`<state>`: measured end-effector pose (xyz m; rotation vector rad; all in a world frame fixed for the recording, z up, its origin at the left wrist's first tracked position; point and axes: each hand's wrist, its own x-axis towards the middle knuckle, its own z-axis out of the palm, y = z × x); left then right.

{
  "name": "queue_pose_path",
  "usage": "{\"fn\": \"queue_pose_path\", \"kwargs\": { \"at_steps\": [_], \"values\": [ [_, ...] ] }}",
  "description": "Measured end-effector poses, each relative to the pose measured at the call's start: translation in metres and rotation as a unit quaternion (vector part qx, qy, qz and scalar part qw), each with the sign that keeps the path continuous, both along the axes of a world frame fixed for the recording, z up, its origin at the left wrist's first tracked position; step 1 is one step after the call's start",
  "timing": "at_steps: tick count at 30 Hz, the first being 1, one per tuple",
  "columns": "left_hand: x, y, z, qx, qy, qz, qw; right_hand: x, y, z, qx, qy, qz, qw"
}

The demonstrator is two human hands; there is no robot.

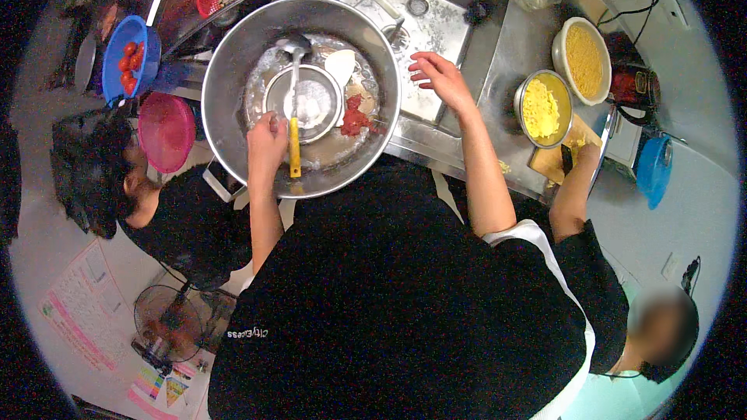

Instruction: The person cleans the inside of a large pot in a sink using a red cloth, then rinses several small bowls and utensils under a running faucet, placing them into the pot.

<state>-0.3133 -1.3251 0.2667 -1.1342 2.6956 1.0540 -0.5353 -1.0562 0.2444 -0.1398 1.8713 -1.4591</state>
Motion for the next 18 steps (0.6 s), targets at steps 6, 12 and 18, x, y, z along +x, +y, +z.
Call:
{"fn": "queue_pose_path", "kwargs": {
  "at_steps": [6, 12, 18],
  "values": [
    [0.051, -0.027, 0.040, -0.241, 0.199, 0.009, 0.950, 0.051, -0.037, -0.001, 0.108, 0.108, -0.050, 0.987],
    [0.070, -0.045, 0.032, -0.241, 0.139, 0.147, 0.949, 0.092, -0.051, 0.020, 0.110, 0.221, -0.127, 0.961],
    [0.062, -0.042, 0.038, -0.236, 0.001, 0.099, 0.967, 0.078, -0.091, 0.039, 0.241, 0.285, 0.318, 0.872]
  ]
}}
